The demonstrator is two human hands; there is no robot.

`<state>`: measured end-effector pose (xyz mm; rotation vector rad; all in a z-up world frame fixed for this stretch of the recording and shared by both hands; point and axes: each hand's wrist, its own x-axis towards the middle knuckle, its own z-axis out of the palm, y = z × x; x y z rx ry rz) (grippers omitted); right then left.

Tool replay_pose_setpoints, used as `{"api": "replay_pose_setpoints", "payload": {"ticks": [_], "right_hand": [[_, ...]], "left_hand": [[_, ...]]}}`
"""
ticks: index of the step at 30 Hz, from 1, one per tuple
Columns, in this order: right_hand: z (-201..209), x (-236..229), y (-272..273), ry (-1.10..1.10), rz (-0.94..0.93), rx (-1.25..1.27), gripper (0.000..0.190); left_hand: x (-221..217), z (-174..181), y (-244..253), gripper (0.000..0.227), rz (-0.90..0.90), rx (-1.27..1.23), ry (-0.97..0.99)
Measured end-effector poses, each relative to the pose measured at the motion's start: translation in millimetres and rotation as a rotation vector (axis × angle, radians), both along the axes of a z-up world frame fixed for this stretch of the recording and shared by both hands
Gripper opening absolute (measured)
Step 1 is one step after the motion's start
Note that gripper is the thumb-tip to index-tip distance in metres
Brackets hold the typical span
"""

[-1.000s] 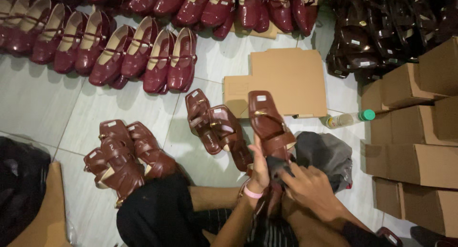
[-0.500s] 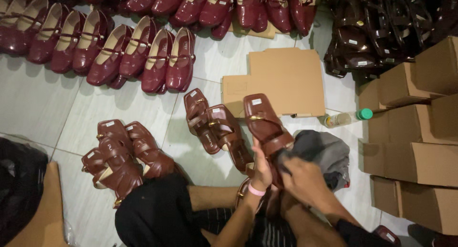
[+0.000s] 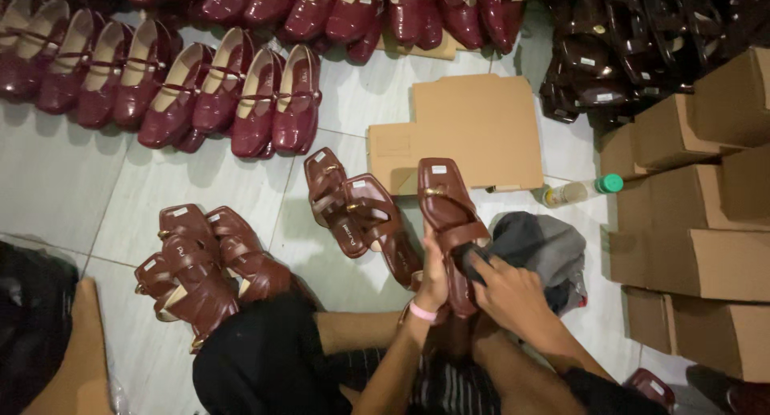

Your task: The person sits on the floor and wipes brown sandals with a dark cloth. They repeatedly pick up a sandal, wipe its surface, and place it back among other sandals on the floor.

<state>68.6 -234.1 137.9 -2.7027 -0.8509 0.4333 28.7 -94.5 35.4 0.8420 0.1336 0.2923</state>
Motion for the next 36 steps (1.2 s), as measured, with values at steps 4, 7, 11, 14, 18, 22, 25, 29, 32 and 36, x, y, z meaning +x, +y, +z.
{"api": "replay_pose_setpoints", "payload": {"ticks": [4, 7, 11, 14, 18, 22, 25, 29, 32, 36], "right_hand": [[-39, 8, 3, 0.049, -0.049, -0.063, 0.046], [-53, 1, -19, 0.137, -0.072, -0.004, 0.043], [-63, 0, -37, 0.215, -0.113, -0.092, 0.043], [-69, 10, -27, 0.213, -0.122, -0.09, 0.045], [-82, 31, -13, 0.149, -0.089, -0.121, 0.033], [-81, 38, -25, 0.203, -0.019, -0.137, 0.031], [-77, 31, -37, 0.197, 0.0, -0.179, 0.04], [-89, 29, -33, 0.047, 0.057, -0.235, 0.022], [-103, 28, -23, -0.002, 0.067, -0.252, 0.024], [-105, 18, -25, 0.003, 0.082, -0.176, 0.02]], "left_hand": [[10, -70, -9, 0.089, -0.115, 0.411, 0.359], [14, -108, -19, 0.087, -0.196, 0.286, 0.494], [11, -123, -17, 0.088, -0.26, 0.305, 0.486], [20, -117, -8, 0.09, -0.269, 0.528, 0.501], [19, -110, -7, 0.093, -0.339, 0.4, 0.647], [18, -93, -7, 0.093, -0.294, 0.294, 0.467], [15, -79, -3, 0.092, -0.269, 0.262, 0.395], [4, -95, -7, 0.093, -0.245, 0.495, 0.209], [-11, -129, -17, 0.092, -0.267, 0.802, 0.273], [-25, -151, -24, 0.078, -0.359, 0.833, 0.302]]}}
